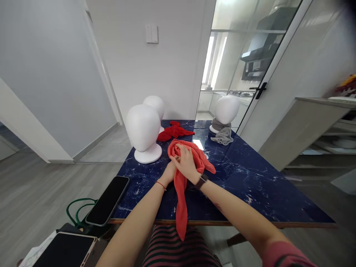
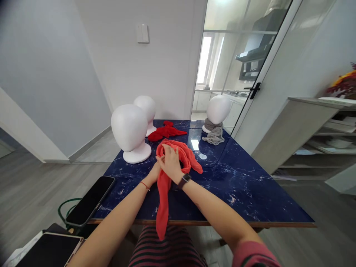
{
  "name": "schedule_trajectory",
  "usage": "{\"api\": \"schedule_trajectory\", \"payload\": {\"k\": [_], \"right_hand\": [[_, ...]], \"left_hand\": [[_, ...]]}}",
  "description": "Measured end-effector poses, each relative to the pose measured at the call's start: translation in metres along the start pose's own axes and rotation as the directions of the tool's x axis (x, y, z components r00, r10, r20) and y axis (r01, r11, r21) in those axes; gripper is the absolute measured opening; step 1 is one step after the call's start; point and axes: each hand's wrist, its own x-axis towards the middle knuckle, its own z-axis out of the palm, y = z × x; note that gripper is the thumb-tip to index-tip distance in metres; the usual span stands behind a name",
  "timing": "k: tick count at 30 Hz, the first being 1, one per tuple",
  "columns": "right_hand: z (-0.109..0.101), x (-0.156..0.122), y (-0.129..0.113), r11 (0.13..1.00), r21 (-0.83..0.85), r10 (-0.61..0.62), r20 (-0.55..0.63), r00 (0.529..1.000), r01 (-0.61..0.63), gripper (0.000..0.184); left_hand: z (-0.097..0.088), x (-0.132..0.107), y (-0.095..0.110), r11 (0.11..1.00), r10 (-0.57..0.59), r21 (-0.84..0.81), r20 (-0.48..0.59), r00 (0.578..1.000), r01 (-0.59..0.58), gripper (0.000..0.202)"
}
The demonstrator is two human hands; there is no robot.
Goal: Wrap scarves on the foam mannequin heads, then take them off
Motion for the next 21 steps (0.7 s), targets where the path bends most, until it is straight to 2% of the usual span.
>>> {"api": "schedule_trajectory", "payload": {"k": [2, 5, 8, 10, 11, 12, 14, 16, 17, 19, 21], "right_hand": [[-0.029, -0.020, 0.022, 0.999, -0.005, -0.040, 0.108, 0.993, 0.041, 0.045], [-0.054, -0.046, 0.041, 0.997, -0.010, -0.065, 0.269, 0.961, 0.070, 0.030], [-0.058, -0.052, 0.040, 0.996, 0.030, -0.084, 0.216, 0.973, 0.080, 0.016], [-0.057, -0.049, 0.031, 0.973, 0.057, -0.230, 0.117, 0.966, 0.225, 0.012], [-0.059, -0.048, 0.024, 0.939, 0.055, -0.343, 0.056, 0.938, 0.340, 0.013], [-0.062, -0.050, 0.016, 0.886, 0.044, -0.461, -0.008, 0.887, 0.461, 0.014], [-0.075, -0.060, -0.002, 0.752, 0.024, -0.654, -0.097, 0.750, 0.659, 0.015], [-0.097, -0.074, -0.016, 0.651, 0.031, -0.754, -0.095, 0.651, 0.759, 0.016], [-0.109, -0.081, -0.020, 0.630, 0.035, -0.773, -0.067, 0.631, 0.776, 0.016], [-0.135, -0.089, -0.016, 0.650, -0.001, -0.760, -0.033, 0.650, 0.760, 0.016], [-0.159, -0.086, 0.003, 0.751, -0.135, -0.660, -0.128, 0.740, 0.646, 0.015]], "left_hand": [[-0.007, -0.008, 0.000, 1.000, 0.028, 0.001, 0.046, 0.999, -0.028, 0.031], [-0.014, -0.010, 0.000, 0.997, 0.020, 0.068, 0.009, 1.000, -0.021, 0.041], [-0.015, -0.008, 0.002, 0.994, -0.002, 0.108, -0.053, 0.999, 0.008, 0.040], [-0.016, -0.007, 0.004, 0.995, -0.015, 0.093, -0.117, 0.993, 0.026, 0.039], [-0.017, -0.007, 0.004, 0.996, -0.025, 0.081, -0.161, 0.987, 0.039, 0.038], [-0.019, -0.007, 0.005, 0.996, -0.037, 0.068, -0.201, 0.979, 0.051, 0.037], [-0.024, -0.007, 0.004, 0.995, -0.063, 0.052, -0.274, 0.960, 0.080, 0.033], [-0.028, -0.007, 0.003, 0.994, -0.081, 0.049, -0.313, 0.946, 0.101, 0.027], [-0.029, -0.007, 0.003, 0.992, -0.090, 0.051, -0.318, 0.944, 0.112, 0.024], [-0.031, -0.006, 0.003, 0.988, -0.112, 0.061, -0.320, 0.941, 0.138, 0.018], [-0.030, -0.005, 0.007, 0.983, -0.127, 0.081, -0.352, 0.927, 0.165, 0.013]]}}
